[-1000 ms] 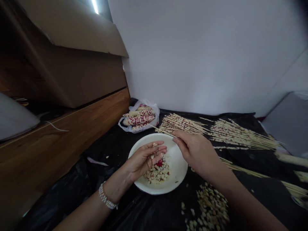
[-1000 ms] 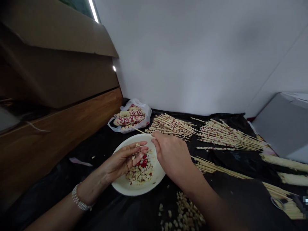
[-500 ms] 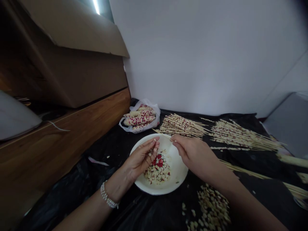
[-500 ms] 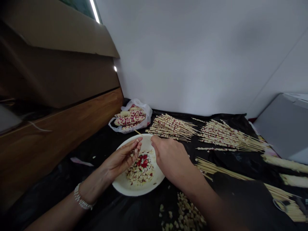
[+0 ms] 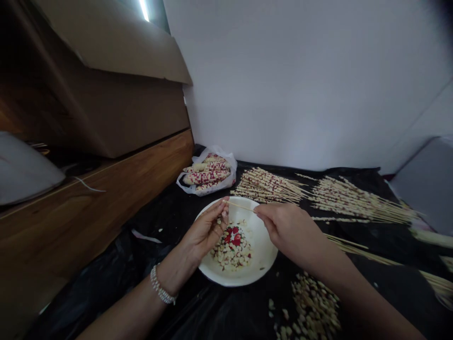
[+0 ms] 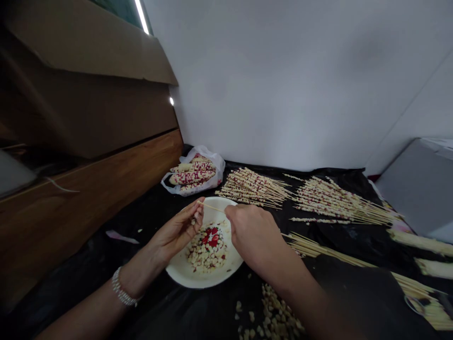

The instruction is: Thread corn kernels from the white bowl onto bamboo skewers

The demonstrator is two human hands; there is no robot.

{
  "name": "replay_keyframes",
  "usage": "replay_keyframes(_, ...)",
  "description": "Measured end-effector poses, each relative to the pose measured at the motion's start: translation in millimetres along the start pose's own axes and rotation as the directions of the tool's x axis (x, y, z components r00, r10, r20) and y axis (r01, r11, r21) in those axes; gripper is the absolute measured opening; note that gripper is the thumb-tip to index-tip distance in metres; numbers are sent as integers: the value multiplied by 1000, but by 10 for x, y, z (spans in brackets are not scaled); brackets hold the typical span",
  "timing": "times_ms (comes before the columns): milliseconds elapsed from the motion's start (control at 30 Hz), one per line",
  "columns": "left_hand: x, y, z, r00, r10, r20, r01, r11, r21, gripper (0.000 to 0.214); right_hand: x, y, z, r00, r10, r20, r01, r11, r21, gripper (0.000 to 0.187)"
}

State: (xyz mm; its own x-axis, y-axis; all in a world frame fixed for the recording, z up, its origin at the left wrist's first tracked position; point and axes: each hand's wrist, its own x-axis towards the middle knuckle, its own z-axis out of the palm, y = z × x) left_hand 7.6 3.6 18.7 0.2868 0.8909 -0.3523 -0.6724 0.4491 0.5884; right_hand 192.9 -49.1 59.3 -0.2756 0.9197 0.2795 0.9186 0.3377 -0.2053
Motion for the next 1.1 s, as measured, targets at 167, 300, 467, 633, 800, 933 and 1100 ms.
replay_keyframes(167,6,3,1,1000,21,-2,-21,1000,-20,23,1,-6,3,1000,6,8,-6,1000,-10,25)
replay_keyframes(300,-3,0,4,1000,30,-8,-30,1000,-9,24,-1,-4,29,1000,4,-7,-5,999,-31,23)
replay_keyframes(467,-16,-6,5,999,34,5,-34,999,14,25,0,-3,63,1000,0,-18,-1,1000,-29,23)
replay_keyframes(633,17,-5,-9,1000,13,-1,-13,1000,-26,23,7,-28,63,999,33,17,-33,999,-4,23)
replay_keyframes(800,46,3,-20,1000,-12,-15,11,998,-55,19,14,-58,41,995,71,73,-70,997,-11,22)
replay_keyframes(933,32,2,-8,1000,-9,-19,9,999,-34,19,14,-66,38,993,89,77,-87,996,-27,21)
replay_keyframes(1100,13,-4,10,1000,13,-15,-13,999,-31,20,7,-85,33,996,70,62,-67,996,-51,22)
